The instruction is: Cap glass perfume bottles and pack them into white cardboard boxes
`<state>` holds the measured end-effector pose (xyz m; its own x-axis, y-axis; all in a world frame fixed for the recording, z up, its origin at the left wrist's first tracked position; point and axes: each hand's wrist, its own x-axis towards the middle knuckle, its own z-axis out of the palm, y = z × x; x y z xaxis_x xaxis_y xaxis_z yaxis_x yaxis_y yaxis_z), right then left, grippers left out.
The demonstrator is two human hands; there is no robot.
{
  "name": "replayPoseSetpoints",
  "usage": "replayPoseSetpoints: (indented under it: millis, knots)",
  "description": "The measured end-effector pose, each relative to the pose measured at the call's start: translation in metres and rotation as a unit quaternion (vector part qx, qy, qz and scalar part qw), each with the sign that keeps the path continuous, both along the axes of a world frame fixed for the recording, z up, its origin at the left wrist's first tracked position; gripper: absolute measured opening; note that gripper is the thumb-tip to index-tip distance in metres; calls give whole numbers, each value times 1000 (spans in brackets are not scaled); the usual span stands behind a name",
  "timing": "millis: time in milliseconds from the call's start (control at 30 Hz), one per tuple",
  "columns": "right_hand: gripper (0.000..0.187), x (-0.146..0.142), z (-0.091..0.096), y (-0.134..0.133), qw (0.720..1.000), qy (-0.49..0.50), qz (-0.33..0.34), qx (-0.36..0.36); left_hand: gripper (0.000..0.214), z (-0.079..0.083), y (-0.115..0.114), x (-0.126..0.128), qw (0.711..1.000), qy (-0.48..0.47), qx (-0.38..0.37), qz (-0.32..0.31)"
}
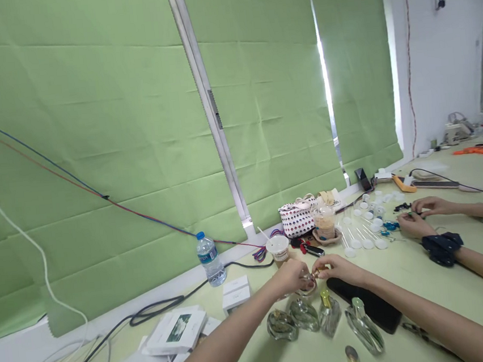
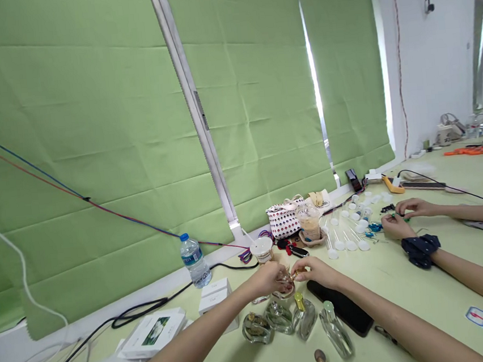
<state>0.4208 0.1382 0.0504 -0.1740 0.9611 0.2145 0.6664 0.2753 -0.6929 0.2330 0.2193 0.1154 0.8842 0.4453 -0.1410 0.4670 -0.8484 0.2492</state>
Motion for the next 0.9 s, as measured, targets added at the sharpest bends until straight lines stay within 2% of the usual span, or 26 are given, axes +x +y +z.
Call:
replayPoseSetpoints:
  millis: [133, 267, 400, 533, 700, 833, 900]
  knots:
    - [31, 3, -19, 13, 998, 60, -22, -28, 31, -4, 2, -8, 996, 52, 67, 16]
    - [32, 1, -32, 25, 996, 63, -34, -46, 32, -11, 2, -10, 991, 76, 107, 8]
    - [32, -2, -31, 32, 999, 9, -27, -30, 33, -15, 2, -12, 986, 84, 145, 10]
    - [32, -10, -26, 36, 997, -69, -18, -31, 30, -11, 1, -12, 981, 83, 174, -3]
    - [32, -16, -7, 29, 989, -149, -19, -1, 31, 6, -2, -12, 978, 43, 204, -21]
    - [28, -13, 27, 3, 981, -185, -49, 44, 25, 29, -15, -18, 974, -30, 224, -16]
    - [23, -16, 44, -14, 978, -196, -51, 52, 23, 36, -26, -22, 975, -45, 218, -24]
